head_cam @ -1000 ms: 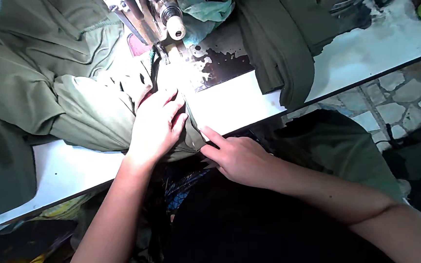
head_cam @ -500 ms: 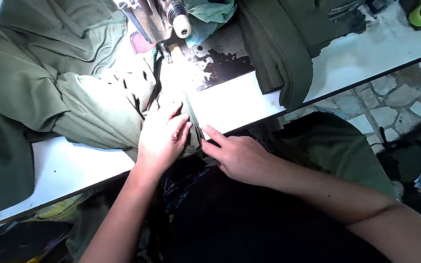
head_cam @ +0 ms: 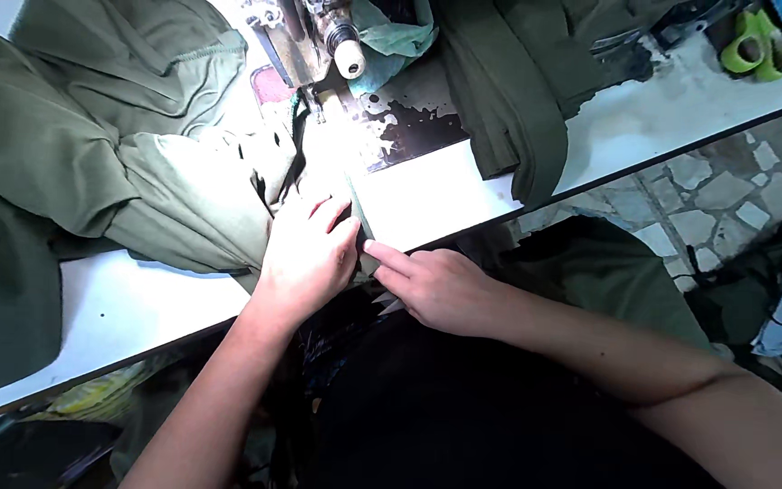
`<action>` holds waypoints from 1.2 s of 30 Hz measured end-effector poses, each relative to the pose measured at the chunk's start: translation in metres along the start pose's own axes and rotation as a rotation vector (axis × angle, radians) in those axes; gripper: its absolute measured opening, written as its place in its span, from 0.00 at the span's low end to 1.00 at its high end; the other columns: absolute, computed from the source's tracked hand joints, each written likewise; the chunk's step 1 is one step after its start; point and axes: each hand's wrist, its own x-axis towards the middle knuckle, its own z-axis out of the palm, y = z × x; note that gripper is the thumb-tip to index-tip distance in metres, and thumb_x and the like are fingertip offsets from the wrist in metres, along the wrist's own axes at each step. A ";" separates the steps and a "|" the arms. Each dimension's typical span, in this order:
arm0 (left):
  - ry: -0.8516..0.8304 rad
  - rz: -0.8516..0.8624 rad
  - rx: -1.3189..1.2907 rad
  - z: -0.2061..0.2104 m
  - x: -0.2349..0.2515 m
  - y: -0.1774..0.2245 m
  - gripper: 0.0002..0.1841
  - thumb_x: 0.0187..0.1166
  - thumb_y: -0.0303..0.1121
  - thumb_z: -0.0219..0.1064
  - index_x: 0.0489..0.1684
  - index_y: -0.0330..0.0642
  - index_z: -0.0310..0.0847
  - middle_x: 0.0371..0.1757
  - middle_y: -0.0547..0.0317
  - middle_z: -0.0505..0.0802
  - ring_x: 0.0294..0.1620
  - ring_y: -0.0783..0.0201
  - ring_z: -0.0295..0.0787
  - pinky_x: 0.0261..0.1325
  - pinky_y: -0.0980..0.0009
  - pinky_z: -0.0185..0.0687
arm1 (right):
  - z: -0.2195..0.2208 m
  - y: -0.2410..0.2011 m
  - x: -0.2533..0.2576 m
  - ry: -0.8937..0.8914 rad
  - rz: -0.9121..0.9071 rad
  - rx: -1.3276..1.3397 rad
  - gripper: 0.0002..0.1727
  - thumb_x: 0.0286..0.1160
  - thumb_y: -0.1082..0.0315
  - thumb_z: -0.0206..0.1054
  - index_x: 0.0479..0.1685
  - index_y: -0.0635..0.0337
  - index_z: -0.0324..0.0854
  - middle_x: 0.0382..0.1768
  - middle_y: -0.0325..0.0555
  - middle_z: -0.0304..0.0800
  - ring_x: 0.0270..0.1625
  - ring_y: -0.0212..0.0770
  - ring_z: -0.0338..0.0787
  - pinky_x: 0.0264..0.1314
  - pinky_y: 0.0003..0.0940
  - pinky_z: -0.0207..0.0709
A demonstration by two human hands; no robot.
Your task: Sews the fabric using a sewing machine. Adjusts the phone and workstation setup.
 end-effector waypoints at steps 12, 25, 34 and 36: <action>0.114 -0.415 -0.534 -0.020 0.015 -0.011 0.08 0.81 0.31 0.64 0.40 0.38 0.88 0.37 0.63 0.90 0.42 0.78 0.84 0.50 0.75 0.79 | -0.012 0.009 0.027 0.027 0.059 0.042 0.05 0.73 0.74 0.67 0.37 0.58 0.89 0.62 0.54 0.91 0.33 0.49 0.94 0.27 0.44 0.85; 0.011 -0.044 -0.083 0.000 0.001 0.003 0.14 0.66 0.22 0.64 0.45 0.33 0.93 0.61 0.38 0.92 0.62 0.36 0.87 0.61 0.40 0.77 | 0.001 -0.007 0.017 0.041 0.122 0.039 0.02 0.69 0.74 0.70 0.34 0.59 0.87 0.60 0.61 0.89 0.23 0.47 0.89 0.19 0.39 0.79; 0.102 -0.057 -0.090 0.007 -0.003 0.005 0.13 0.69 0.23 0.63 0.44 0.33 0.94 0.59 0.39 0.93 0.59 0.39 0.90 0.61 0.44 0.78 | 0.000 -0.008 0.010 0.004 0.140 0.063 0.02 0.68 0.72 0.71 0.36 0.59 0.88 0.68 0.60 0.86 0.24 0.45 0.89 0.21 0.38 0.79; 0.099 -0.042 -0.063 0.008 -0.004 0.006 0.14 0.69 0.23 0.62 0.45 0.32 0.93 0.59 0.39 0.93 0.58 0.38 0.90 0.61 0.43 0.78 | 0.001 -0.007 0.008 0.013 0.125 0.069 0.02 0.69 0.72 0.71 0.36 0.60 0.88 0.67 0.60 0.87 0.24 0.45 0.89 0.21 0.37 0.79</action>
